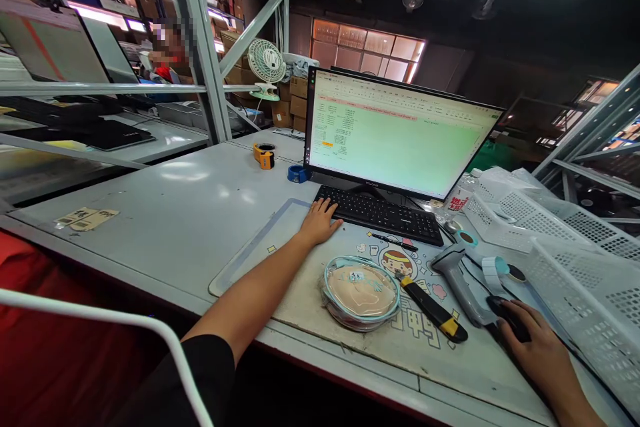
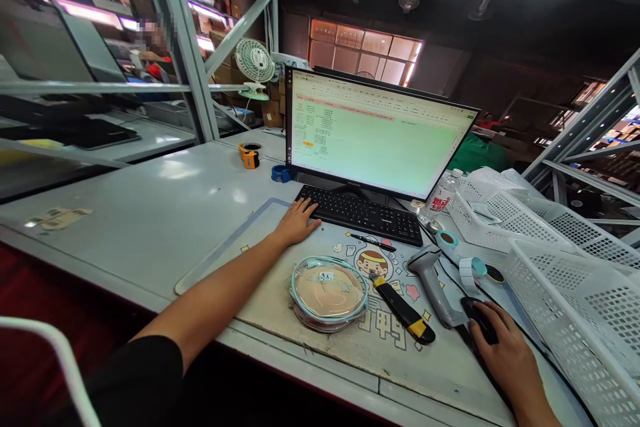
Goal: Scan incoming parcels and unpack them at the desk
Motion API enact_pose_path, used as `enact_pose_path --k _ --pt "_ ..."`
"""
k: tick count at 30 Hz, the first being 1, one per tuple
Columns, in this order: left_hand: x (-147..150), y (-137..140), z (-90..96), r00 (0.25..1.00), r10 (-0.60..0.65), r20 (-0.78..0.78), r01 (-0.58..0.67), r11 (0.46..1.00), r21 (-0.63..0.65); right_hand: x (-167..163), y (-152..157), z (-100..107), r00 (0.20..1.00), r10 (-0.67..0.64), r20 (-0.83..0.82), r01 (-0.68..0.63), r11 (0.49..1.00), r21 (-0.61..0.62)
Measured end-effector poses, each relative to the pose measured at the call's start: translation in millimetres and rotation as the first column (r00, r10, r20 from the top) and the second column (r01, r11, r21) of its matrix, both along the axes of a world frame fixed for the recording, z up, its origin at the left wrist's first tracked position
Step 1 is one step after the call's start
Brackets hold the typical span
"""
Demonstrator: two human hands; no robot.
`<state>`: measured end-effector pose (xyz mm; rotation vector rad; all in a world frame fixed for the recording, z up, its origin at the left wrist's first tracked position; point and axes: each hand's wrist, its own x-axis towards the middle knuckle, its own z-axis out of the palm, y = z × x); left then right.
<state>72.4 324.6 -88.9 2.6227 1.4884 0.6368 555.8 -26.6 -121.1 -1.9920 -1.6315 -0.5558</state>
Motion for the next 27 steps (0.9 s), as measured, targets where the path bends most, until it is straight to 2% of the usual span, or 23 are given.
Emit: enact_pose_path --k 5,11,27 --pt "0.0 0.4 -1.5 1.000 -0.001 0.004 0.001 1.000 0.008 7.8 3.2 -5.0 0.999 0.048 0.001 -0.048 0.998 0.044" --pt "-0.2 -0.3 -0.6 1.000 -0.004 0.000 0.004 1.000 -0.007 14.2 4.0 -10.7 0.996 0.087 -0.007 -0.087 0.996 0.007" --pt "1.6 -2.0 -1.9 1.000 0.000 -0.001 0.000 1.000 0.025 20.1 5.9 -12.1 0.994 0.110 -0.015 -0.110 0.994 0.027"
